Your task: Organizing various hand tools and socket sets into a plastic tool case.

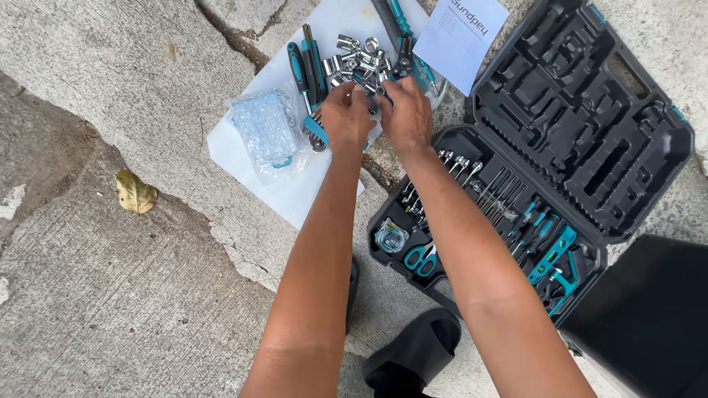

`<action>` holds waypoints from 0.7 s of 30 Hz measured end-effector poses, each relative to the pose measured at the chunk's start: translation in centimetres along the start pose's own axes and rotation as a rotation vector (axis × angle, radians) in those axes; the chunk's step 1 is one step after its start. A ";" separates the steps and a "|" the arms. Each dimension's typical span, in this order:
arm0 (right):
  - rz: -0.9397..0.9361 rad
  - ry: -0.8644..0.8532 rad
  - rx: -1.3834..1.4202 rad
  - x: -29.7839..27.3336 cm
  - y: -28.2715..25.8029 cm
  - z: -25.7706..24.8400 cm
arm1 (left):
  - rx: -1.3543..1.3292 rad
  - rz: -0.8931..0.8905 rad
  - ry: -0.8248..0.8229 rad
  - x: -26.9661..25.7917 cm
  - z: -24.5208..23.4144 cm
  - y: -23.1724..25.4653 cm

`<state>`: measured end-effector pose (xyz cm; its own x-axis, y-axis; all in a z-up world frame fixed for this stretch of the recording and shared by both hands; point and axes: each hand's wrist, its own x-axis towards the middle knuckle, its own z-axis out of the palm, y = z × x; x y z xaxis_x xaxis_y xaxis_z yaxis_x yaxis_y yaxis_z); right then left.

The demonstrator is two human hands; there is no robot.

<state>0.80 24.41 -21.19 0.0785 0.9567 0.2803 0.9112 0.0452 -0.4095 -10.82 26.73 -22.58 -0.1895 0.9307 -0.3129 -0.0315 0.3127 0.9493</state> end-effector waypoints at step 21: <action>0.010 -0.013 0.315 0.9 -0.4 -0.5 | -0.883 -0.377 -0.177 4.3 -4.0 0.7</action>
<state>0.68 25.11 -20.36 0.0794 0.9611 0.2646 0.7400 0.1210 -0.6617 -15.55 30.17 -23.13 0.1319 0.8366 -0.5317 -0.7976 0.4081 0.4442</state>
